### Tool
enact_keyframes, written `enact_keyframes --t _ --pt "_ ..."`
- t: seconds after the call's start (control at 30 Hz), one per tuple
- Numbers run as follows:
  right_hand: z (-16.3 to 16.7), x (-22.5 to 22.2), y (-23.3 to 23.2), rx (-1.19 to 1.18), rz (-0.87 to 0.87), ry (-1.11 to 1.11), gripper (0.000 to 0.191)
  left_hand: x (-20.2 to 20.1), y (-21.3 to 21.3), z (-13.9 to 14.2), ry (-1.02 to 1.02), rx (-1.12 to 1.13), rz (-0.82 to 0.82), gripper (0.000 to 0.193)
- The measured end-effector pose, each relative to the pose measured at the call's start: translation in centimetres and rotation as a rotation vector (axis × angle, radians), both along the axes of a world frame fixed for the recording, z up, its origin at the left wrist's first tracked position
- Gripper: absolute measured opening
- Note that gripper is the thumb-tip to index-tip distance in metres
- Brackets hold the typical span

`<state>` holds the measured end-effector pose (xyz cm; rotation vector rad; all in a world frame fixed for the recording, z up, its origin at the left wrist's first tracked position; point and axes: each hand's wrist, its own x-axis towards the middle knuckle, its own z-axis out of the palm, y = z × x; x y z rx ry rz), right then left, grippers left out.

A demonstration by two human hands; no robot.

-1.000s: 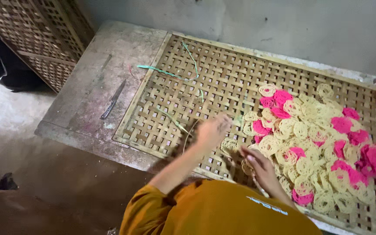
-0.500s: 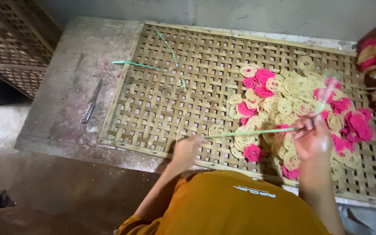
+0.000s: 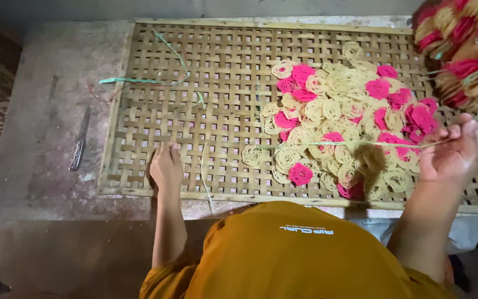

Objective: The person assembles decorative items by picking up beige and pink coiled pieces from a woven tray and tying them together with green string. They then place the finished bundles onto a growing stack on the right side of the tray.

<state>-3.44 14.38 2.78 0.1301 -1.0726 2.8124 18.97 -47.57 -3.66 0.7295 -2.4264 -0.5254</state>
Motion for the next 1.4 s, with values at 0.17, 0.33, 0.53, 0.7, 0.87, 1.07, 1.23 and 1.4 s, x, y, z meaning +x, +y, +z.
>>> enact_keyframes --t 0.17,0.33,0.53,0.7,0.87,1.07,1.23,1.4 --pt "0.2 2.0 -5.9 0.200 -0.021 -0.026 0.006 -0.8 2.8 -1.3 -0.071 0.064 -0.098 0.034" --pt "0.3 5.3 -12.4 0.429 0.167 -0.080 0.013 -0.9 4.4 -2.5 -0.211 0.266 -0.003 0.008" --pt "2.3 6.3 -14.5 0.493 0.237 -0.017 0.016 -0.5 4.9 -1.9 -0.182 0.128 -0.067 0.018" --pt "4.1 6.2 -13.5 0.540 0.056 -0.038 0.020 -1.2 5.3 -1.7 -0.322 0.090 -0.068 0.015" --pt "5.8 7.2 -12.3 0.645 -0.242 0.072 0.023 -2.8 4.0 2.3 0.002 0.062 0.189 0.036" --pt "6.4 10.7 -16.8 1.421 -0.566 0.564 0.038 -6.1 13.7 9.1 0.367 0.853 -0.516 0.036" --pt "7.6 11.8 -19.5 1.347 -0.615 0.829 0.041 -4.8 20.8 12.9 0.199 1.284 -0.908 0.045" --pt "8.2 12.0 -19.8 1.363 -0.623 0.911 0.040 -4.8 21.2 14.2 0.267 1.245 -1.022 0.027"
